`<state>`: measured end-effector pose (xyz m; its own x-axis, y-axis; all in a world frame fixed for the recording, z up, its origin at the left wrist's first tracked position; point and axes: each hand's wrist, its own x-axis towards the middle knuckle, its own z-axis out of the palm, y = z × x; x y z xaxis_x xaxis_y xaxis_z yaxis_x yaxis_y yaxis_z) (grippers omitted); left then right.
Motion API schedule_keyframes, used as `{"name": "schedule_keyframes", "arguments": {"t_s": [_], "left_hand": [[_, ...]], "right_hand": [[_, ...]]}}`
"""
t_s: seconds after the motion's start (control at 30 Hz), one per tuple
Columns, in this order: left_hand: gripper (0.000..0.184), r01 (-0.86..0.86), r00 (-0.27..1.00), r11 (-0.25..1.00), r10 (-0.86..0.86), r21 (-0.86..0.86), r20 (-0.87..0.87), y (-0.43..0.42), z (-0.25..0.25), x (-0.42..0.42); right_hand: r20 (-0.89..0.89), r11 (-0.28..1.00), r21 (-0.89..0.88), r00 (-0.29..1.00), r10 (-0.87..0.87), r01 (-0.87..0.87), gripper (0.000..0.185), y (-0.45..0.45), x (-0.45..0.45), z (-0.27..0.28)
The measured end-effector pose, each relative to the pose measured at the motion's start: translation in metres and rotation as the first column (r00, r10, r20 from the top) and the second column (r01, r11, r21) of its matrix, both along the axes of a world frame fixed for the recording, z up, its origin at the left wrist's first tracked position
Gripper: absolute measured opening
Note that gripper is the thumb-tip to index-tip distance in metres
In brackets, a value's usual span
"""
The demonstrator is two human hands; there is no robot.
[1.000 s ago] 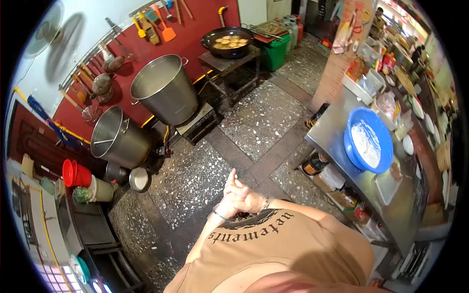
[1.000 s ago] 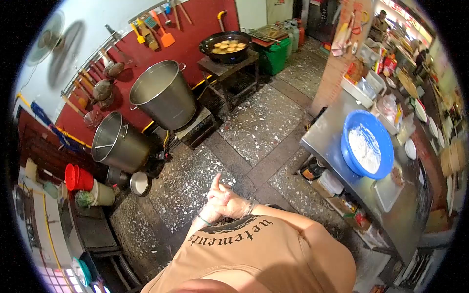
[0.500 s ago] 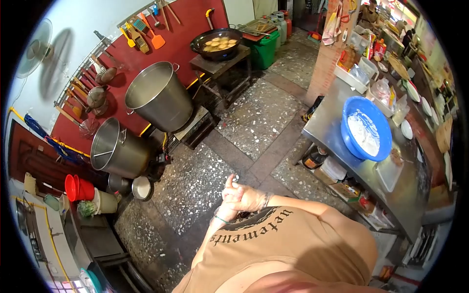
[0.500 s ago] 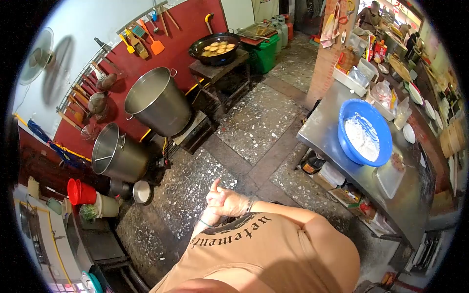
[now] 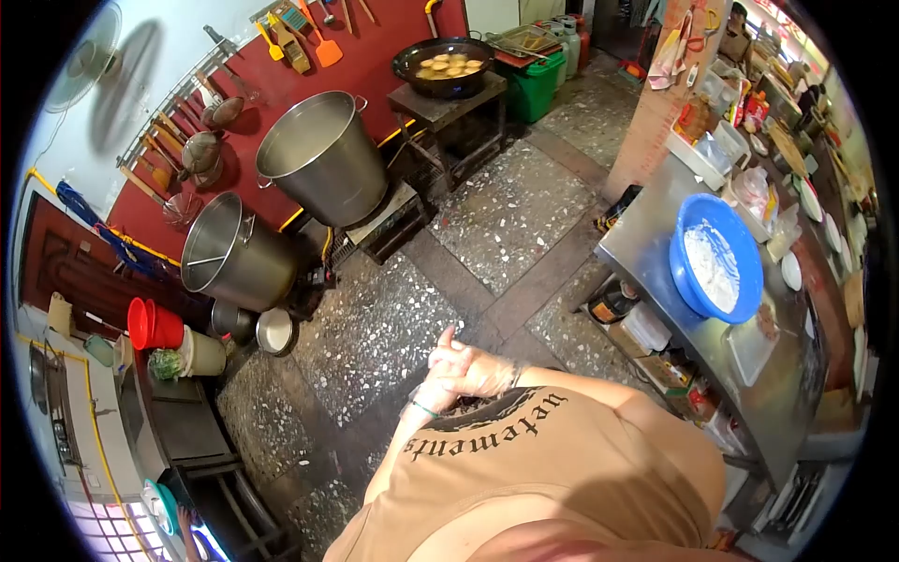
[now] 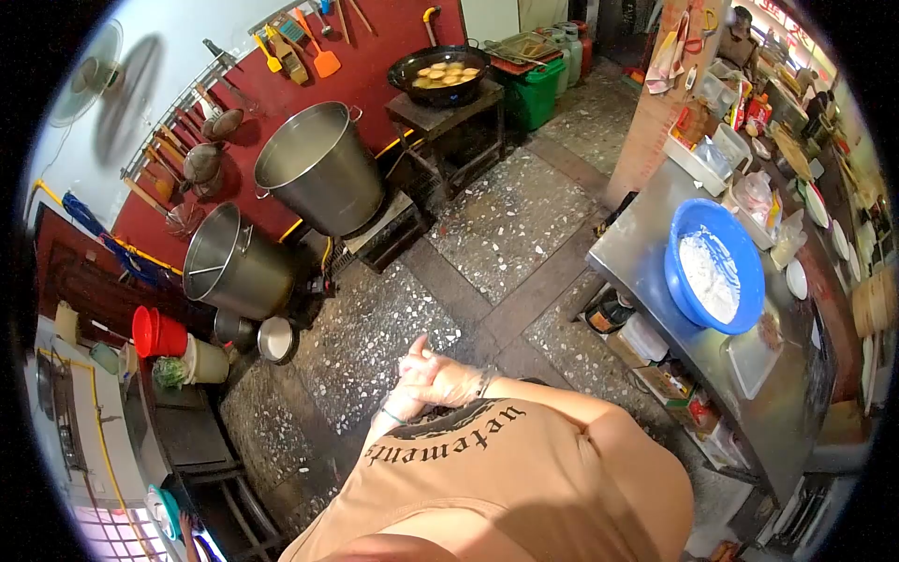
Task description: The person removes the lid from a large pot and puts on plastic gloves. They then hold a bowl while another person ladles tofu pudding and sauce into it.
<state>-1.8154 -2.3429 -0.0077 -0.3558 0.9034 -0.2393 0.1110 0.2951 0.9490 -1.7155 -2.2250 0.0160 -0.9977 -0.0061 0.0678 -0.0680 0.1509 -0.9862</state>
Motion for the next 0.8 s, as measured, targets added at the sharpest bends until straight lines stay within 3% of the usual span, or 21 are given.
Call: {"name": "schedule_keyframes", "arguments": {"t_s": [0.07,0.1,0.37,0.43,0.57,0.7,0.77,0.8], "left_hand": [[0.083,-0.01,0.999,1.0,0.011,-0.011,0.05,0.0,0.004,0.002],[0.083,-0.015,0.995,1.0,0.016,-0.016,0.098,0.001,0.007,0.002],[0.08,0.005,1.0,0.999,-0.006,-0.033,-0.024,0.001,0.008,0.0],[0.079,0.075,0.997,0.996,-0.076,-0.041,-0.016,0.0,0.0,-0.005],[0.075,0.06,0.998,0.996,-0.06,-0.062,0.003,0.003,0.017,-0.004],[0.075,-0.016,1.0,0.998,0.016,0.062,-0.003,0.0,0.0,-0.003],[0.076,-0.034,0.999,0.994,0.034,0.1,-0.004,0.002,-0.002,0.003],[0.081,-0.129,0.983,0.974,0.102,0.187,0.152,0.003,0.001,0.008]], "right_hand": [[-0.02,0.992,-0.125,1.0,-0.003,0.0,0.055,-0.003,-0.001,-0.003],[-0.02,0.992,-0.126,1.0,0.001,-0.003,0.055,-0.003,-0.001,-0.002],[0.03,1.0,-0.022,1.0,-0.01,0.01,0.055,-0.001,-0.004,-0.007],[0.031,0.999,-0.032,1.0,-0.002,0.003,0.057,-0.001,-0.004,-0.004],[0.042,0.998,-0.055,0.999,0.009,-0.006,0.059,0.0,-0.006,0.004],[0.056,0.999,-0.033,0.998,0.022,-0.021,0.06,0.002,-0.007,0.005],[0.001,0.996,0.063,0.998,0.059,-0.059,0.064,0.007,-0.008,0.006],[-0.003,0.996,0.07,0.998,0.062,-0.061,0.064,0.008,-0.01,0.009]]}}
